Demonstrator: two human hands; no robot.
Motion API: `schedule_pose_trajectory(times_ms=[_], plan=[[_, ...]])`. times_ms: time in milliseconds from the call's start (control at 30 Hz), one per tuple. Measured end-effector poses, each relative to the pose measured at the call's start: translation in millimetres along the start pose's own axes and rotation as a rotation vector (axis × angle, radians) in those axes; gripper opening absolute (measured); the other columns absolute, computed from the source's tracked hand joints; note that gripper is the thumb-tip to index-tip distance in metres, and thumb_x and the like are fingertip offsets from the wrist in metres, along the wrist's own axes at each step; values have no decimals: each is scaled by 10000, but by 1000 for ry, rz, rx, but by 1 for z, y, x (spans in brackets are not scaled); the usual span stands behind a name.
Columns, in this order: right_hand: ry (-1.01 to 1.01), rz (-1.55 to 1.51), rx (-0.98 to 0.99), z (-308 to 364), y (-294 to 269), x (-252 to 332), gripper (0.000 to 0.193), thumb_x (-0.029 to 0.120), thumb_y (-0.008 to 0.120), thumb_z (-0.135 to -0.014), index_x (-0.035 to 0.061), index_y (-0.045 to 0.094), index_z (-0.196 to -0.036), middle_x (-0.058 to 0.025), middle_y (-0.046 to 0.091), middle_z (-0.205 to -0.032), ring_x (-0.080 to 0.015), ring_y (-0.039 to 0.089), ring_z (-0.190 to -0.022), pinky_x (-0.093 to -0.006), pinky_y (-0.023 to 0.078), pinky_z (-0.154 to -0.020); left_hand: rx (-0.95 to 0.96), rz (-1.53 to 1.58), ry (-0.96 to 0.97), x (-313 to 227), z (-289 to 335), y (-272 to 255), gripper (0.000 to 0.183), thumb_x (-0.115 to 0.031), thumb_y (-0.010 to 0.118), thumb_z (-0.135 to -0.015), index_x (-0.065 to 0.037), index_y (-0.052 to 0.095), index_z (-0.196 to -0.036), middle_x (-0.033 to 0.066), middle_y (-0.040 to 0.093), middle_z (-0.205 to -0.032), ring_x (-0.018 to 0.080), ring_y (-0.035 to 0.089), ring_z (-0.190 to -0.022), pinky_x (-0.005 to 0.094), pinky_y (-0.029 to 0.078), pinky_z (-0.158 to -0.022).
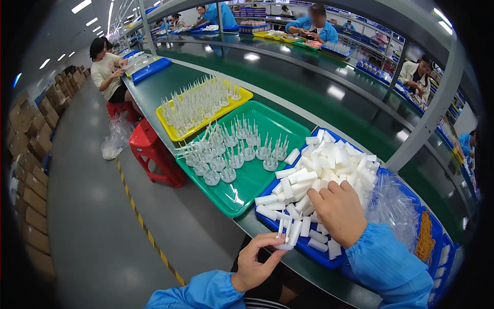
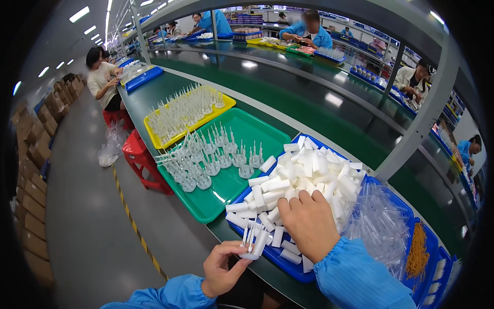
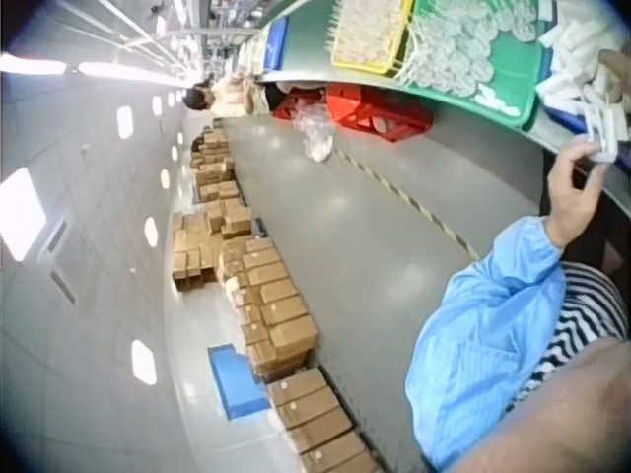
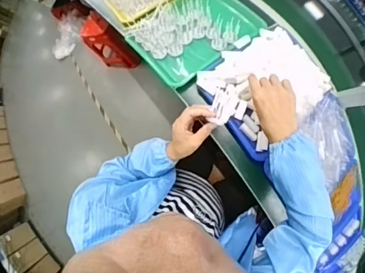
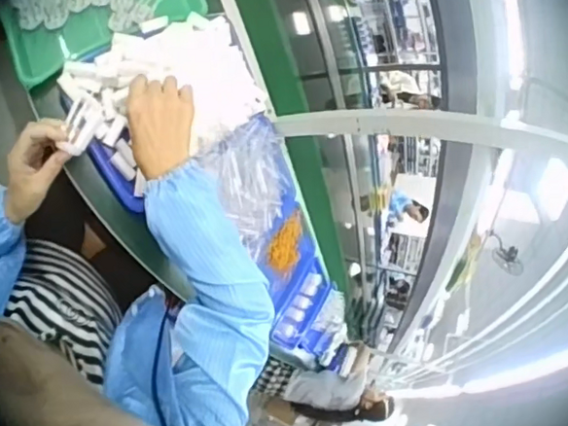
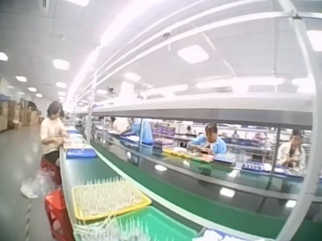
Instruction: The person assembles small white plastic components by inserting clear plastic tubes into them and securing them with rubber bands. The person uses tweezers to handle the tubes and places the finished assemblies into a blue tray.
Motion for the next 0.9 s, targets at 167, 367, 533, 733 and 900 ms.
schedule_pose_trajectory(times_ms=[167,367,533,733,900], plan=[[-12,11,-41,1,-10,3,354,73,683,-719,26,625,-1065,-57,609,-802,-230,592,-818,-352,429,-739,61,-96,48,-3,-3,6,325,112,724,-809,8,599,-1091,189,678,-1114,245,675,-1020,335,542,-880],[218,-530,-187,25,-55,-10,374,53,699,-716,36,636,-1084,-74,601,-798,-268,598,-771,-382,475,-664,108,-116,90,-13,-8,22,322,117,723,-794,7,620,-1078,188,681,-1097,257,672,-1021,353,528,-903],[146,-547,-261,40,-77,21,360,-42,710,-649,42,688,-999,-102,629,-797,-291,622,-728,-375,515,-605,142,-104,126,-23,-11,41,327,116,722,-783,24,640,-1085,173,685,-1075,256,677,-989,337,534,-870],[416,-975,-297,72,-63,-15,240,-11,693,-776,16,657,-1012,-100,654,-876,-215,657,-784,-302,522,-616,220,-201,232,-44,-10,54,352,107,749,-738,-17,673,-1059,153,704,-1053,277,701,-905,336,565,-770],[879,-1457,-468,113,-25,-54,181,29,672,-883,-40,626,-1044,-59,678,-889,-101,644,-800,-248,520,-680,431,-289,442,-68,4,75,346,34,766,-705,-67,714,-1032,115,720,-1027,263,713,-824,324,566,-678]])
Point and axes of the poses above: each hand's wrist, its own z-axis away from the middle knuckle, its own y-axis out of the palm, x = y × z, the point moved 10 cm from there along -z, towards the middle knuckle
